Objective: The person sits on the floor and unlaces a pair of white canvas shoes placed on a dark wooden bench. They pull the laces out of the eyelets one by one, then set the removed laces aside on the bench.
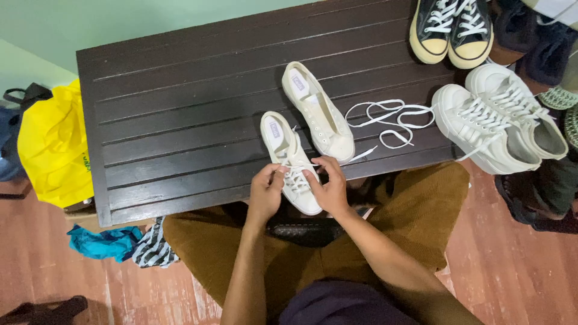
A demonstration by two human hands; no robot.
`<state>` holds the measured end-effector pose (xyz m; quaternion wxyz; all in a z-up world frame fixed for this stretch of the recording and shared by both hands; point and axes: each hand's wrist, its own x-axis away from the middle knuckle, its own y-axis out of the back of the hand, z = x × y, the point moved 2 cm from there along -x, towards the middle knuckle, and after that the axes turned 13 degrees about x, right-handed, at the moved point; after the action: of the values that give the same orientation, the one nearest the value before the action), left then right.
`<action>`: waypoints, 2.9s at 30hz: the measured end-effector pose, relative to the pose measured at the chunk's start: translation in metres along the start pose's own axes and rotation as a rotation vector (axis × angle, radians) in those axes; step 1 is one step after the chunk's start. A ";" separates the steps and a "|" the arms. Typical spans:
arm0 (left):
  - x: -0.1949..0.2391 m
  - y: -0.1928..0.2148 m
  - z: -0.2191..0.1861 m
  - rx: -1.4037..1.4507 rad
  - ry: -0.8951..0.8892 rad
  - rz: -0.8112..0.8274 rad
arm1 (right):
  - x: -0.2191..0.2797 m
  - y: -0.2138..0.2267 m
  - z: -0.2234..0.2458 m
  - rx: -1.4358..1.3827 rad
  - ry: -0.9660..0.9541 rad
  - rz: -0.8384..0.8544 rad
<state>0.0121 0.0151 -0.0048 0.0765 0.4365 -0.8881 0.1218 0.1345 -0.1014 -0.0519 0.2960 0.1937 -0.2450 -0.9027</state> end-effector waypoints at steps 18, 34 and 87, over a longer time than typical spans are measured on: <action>0.025 -0.003 -0.021 0.508 -0.196 0.032 | 0.008 0.008 0.028 0.050 0.122 -0.064; 0.026 0.039 -0.060 0.763 -0.230 -0.489 | 0.011 0.006 0.025 0.034 0.094 -0.003; 0.004 -0.023 0.048 -0.199 -0.375 -0.474 | -0.057 0.123 -0.007 -0.112 -0.273 -0.190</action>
<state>0.0263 -0.0145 -0.0461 -0.0202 0.6367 -0.7677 -0.0698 0.2343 -0.1546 0.0225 0.1838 0.0748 -0.2127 -0.9567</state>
